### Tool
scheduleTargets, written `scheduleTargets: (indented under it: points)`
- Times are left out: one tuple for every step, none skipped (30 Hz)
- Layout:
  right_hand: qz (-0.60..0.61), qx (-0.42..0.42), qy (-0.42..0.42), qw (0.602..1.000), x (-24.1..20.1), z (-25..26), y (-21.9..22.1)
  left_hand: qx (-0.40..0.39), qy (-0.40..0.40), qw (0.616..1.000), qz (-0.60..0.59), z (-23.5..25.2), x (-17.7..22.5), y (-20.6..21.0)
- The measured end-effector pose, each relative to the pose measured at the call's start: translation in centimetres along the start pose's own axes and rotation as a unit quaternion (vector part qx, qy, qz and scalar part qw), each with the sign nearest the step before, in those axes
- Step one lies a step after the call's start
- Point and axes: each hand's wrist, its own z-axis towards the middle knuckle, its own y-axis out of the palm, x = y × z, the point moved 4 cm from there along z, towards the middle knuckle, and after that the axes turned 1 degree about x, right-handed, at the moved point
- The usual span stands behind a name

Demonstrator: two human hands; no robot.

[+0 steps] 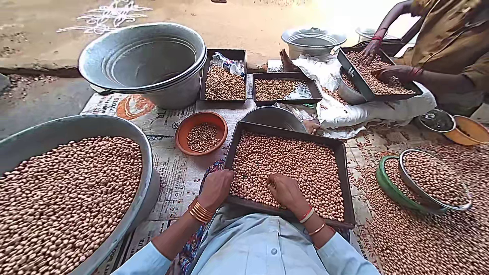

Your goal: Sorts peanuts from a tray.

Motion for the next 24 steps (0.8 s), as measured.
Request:
scheduleTargets:
  points:
    - [0.003, -0.006, 0.0, 1.0, 0.0, -0.2, -0.4, -0.001, -0.004, 0.999, 0.042, -0.1, 0.7, 0.4]
    - [0.001, -0.019, -0.001, 1.0, 0.1, -0.3, -0.9, -0.01, -0.008, 0.998, 0.059, -0.2, 1.4, 0.5]
    - [-0.007, -0.043, 0.002, 0.999, 0.1, -0.4, -1.3, -0.018, -0.009, 0.997, 0.069, -0.3, 1.8, 0.6]
    - [-0.018, -0.071, 0.005, 0.997, 0.1, -0.2, -1.8, -0.025, -0.006, 0.997, 0.07, -0.3, 2.1, 0.6]
    - [-0.029, -0.097, 0.007, 0.995, -0.1, 0.1, -2.3, -0.034, -0.003, 0.997, 0.068, -0.4, 2.2, 0.6]
    - [-0.041, -0.114, 0.005, 0.993, -0.4, 0.6, -2.8, -0.037, 0.0, 0.997, 0.066, -0.4, 2.3, 0.6]
    - [-0.047, -0.116, -0.004, 0.992, -1.0, 1.2, -3.6, -0.036, 0.003, 0.997, 0.065, -0.5, 2.4, 0.6]
    - [-0.038, -0.098, -0.025, 0.994, -2.0, 1.9, -4.8, -0.033, 0.003, 0.997, 0.064, -0.5, 2.4, 0.7]
    - [-0.012, -0.057, -0.06, 0.997, -3.4, 2.5, -6.2, -0.034, 0.003, 0.998, 0.059, -0.5, 2.4, 0.8]
    - [0.031, 0.001, -0.105, 0.994, -5.1, 2.9, -7.9, -0.038, 0.005, 0.998, 0.05, -0.4, 2.3, 0.8]
    - [0.078, 0.072, -0.152, 0.983, -6.6, 3.2, -9.4, -0.04, 0.009, 0.998, 0.037, -0.4, 2.2, 0.8]
    - [0.119, 0.147, -0.199, 0.962, -7.9, 3.3, -10.8, -0.04, 0.015, 0.999, 0.025, -0.3, 2.0, 0.6]
    - [0.146, 0.215, -0.243, 0.935, -8.9, 3.2, -11.7, -0.042, 0.018, 0.999, 0.012, -0.3, 1.8, 0.2]
    - [0.154, 0.262, -0.272, 0.913, -9.4, 3.0, -12.4, -0.041, 0.02, 0.999, -0.006, -0.3, 1.4, -0.3]
    - [0.149, 0.281, -0.283, 0.905, -9.4, 2.6, -12.7, -0.039, 0.016, 0.999, -0.027, -0.3, 0.8, -1.1]
    - [0.14, 0.273, -0.277, 0.911, -8.9, 2.3, -12.7, -0.025, 0.005, 0.999, -0.048, -0.2, -0.1, -2.3]
    - [0.128, 0.242, -0.26, 0.926, -7.9, 1.8, -12.4, 0.017, -0.008, 0.998, -0.065, 0.0, -1.3, -3.6]
    - [0.114, 0.193, -0.241, 0.944, -6.7, 1.2, -11.9, 0.079, -0.022, 0.994, -0.077, 0.3, -2.6, -4.9]
    - [0.101, 0.148, -0.23, 0.957, -5.2, 0.4, -11.3, 0.155, -0.031, 0.984, -0.077, 0.5, -4.0, -6.0]
    - [0.085, 0.107, -0.219, 0.966, -3.6, -0.7, -10.5, 0.231, -0.029, 0.97, -0.071, 0.7, -5.2, -6.9]
    - [0.066, 0.067, -0.2, 0.975, -1.8, -2.0, -9.7, 0.267, -0.028, 0.961, -0.072, 0.9, -5.8, -7.4]
    - [0.048, 0.022, -0.171, 0.984, 0.0, -3.6, -8.9, 0.284, -0.018, 0.956, -0.072, 1.2, -5.8, -7.5]
    - [0.033, -0.017, -0.141, 0.989, 1.7, -5.4, -8.0, 0.282, 0.002, 0.956, -0.078, 1.5, -5.1, -7.3]
    - [0.026, -0.049, -0.114, 0.992, 3.4, -7.2, -7.2, 0.261, 0.039, 0.96, -0.091, 1.6, -3.6, -6.8]
